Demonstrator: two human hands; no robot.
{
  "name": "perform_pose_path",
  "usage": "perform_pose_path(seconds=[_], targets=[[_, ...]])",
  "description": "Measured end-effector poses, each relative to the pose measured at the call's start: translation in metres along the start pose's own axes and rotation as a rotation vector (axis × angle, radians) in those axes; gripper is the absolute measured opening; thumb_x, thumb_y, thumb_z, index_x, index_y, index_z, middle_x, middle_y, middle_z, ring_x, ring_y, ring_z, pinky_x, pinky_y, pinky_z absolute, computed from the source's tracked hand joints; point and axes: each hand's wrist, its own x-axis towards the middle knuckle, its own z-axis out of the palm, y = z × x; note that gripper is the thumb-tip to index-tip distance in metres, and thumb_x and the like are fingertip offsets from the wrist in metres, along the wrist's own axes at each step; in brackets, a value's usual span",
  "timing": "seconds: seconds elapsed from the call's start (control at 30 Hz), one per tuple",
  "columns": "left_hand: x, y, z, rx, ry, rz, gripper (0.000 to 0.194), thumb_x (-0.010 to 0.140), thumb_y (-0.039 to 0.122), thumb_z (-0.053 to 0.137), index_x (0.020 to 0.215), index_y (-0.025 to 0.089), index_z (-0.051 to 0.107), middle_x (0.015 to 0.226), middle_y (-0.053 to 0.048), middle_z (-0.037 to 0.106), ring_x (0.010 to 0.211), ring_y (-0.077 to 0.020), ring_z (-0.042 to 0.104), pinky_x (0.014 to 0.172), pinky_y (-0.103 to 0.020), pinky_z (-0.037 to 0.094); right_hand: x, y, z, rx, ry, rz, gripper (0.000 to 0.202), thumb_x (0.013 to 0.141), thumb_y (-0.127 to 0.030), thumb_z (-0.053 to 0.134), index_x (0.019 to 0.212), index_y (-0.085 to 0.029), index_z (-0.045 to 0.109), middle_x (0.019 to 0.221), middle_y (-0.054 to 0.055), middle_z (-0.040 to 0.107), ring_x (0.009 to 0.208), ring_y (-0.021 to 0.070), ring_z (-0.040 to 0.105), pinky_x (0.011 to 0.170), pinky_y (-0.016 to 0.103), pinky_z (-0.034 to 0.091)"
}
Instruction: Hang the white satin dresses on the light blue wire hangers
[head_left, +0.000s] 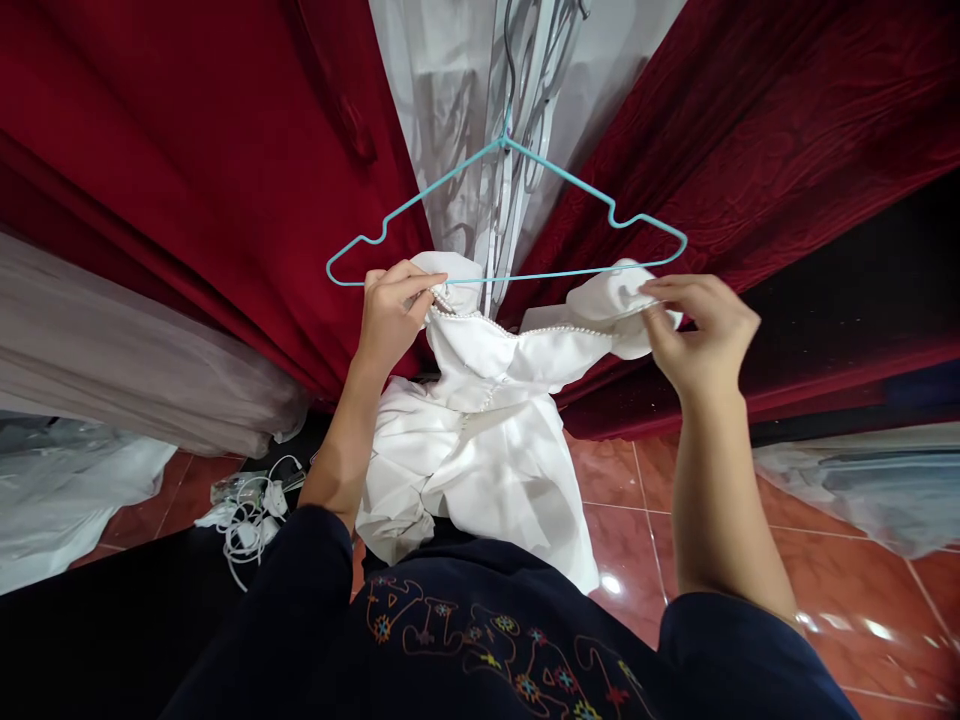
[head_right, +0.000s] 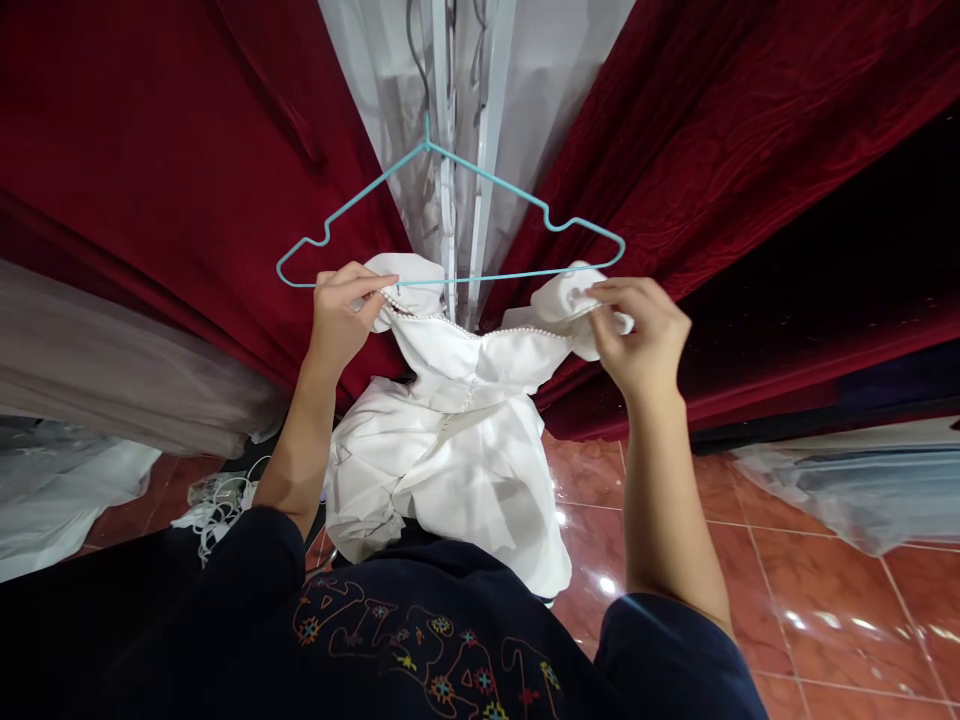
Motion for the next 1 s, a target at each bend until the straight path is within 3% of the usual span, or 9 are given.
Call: perform_pose_path(seconds=[0.13,0.23,0.33,0.43,0.57,0.67,0.8,0.9,1.0], targets=[[0.000,0.003,0.007,-0.023,-0.016,0.009,0.030,0.096,0.007,0.069,0.108,0.027,0.087,0.100,0.001,0.081,0.093,-0.0169,0.073,0.101,-0.040,0.046,0.010,-0.040,0.019,0.166,-0.135,-0.142,0.017,0.100,-0.038,0.068,0.108,-0.032,0.082,0.120,0.010,0.078,0.114,0.0302,0.075,0.097,0.053,0.063],[-0.001,0.005,0.011,-0.025,-0.015,0.028,0.031,0.096,0.007,0.070,0.111,0.028,0.087,0.098,0.000,0.080,0.094,-0.0174,0.074,0.102,-0.040,0.049,0.021,-0.060,0.045,0.189,-0.212,-0.141,0.025,0.103,-0.042,0.064,0.121,-0.032,0.078,0.127,0.007,0.078,0.129,0.0316,0.071,0.119,0.062,0.052],[-0.010,0.005,0.010,-0.052,0.090,0.104,0.029,0.100,0.011,0.067,0.113,0.028,0.086,0.108,-0.002,0.080,0.103,-0.0187,0.074,0.111,-0.044,0.050,0.026,-0.069,0.068,0.177,-0.235,-0.092,0.025,0.105,-0.044,0.060,0.111,-0.027,0.077,0.113,0.006,0.082,0.111,0.0281,0.076,0.112,0.056,0.053],[-0.032,-0.001,0.005,-0.081,0.363,0.140,0.022,0.104,0.022,0.066,0.109,0.027,0.087,0.112,-0.005,0.076,0.106,-0.0197,0.072,0.114,-0.045,0.053,0.025,-0.069,0.077,0.140,-0.132,-0.013,0.030,0.106,-0.048,0.058,0.098,-0.024,0.075,0.097,0.007,0.081,0.092,0.0251,0.074,0.098,0.048,0.053],[-0.069,-0.020,-0.006,-0.041,0.595,-0.057,0.022,0.103,0.028,0.065,0.109,0.025,0.086,0.089,-0.003,0.072,0.084,-0.0167,0.068,0.084,-0.032,0.059,0.022,-0.069,0.079,0.151,-0.075,-0.002,0.031,0.107,-0.050,0.059,0.099,-0.024,0.075,0.094,0.006,0.080,0.087,0.0233,0.072,0.092,0.044,0.050],[-0.080,-0.042,-0.014,-0.040,0.688,-0.331,0.028,0.100,0.030,0.060,0.114,0.020,0.082,0.095,-0.005,0.075,0.087,-0.0178,0.071,0.079,-0.031,0.057,0.023,-0.072,0.079,0.139,-0.088,0.008,0.032,0.107,-0.050,0.059,0.098,-0.025,0.076,0.093,0.005,0.080,0.086,0.0228,0.071,0.092,0.044,0.050],[-0.055,-0.068,-0.029,-0.170,0.788,-0.435,0.034,0.100,0.034,0.061,0.128,0.019,0.069,0.095,-0.004,0.071,0.082,-0.0148,0.066,0.073,-0.030,0.053,0.025,-0.072,0.077,0.123,-0.100,0.012,0.031,0.106,-0.050,0.060,0.098,-0.025,0.078,0.090,0.005,0.079,0.084,0.0226,0.071,0.091,0.044,0.050],[-0.012,-0.082,-0.043,-0.248,0.792,-0.359,0.030,0.108,0.035,0.059,0.135,0.021,0.060,0.091,0.001,0.064,0.070,-0.0086,0.054,0.065,-0.027,0.045,0.026,-0.072,0.073,0.113,-0.108,0.001,0.032,0.106,-0.050,0.061,0.099,-0.025,0.079,0.088,0.005,0.079,0.083,0.0224,0.071,0.090,0.044,0.050],[0.033,-0.088,-0.051,-0.267,0.744,-0.222,0.020,0.112,0.034,0.065,0.128,0.023,0.059,0.092,0.006,0.060,0.067,-0.0023,0.046,0.064,-0.023,0.040,0.023,-0.076,0.071,0.114,-0.094,0.002,0.033,0.106,-0.051,0.060,0.098,-0.025,0.080,0.088,0.005,0.079,0.083,0.0227,0.071,0.089,0.043,0.051]])
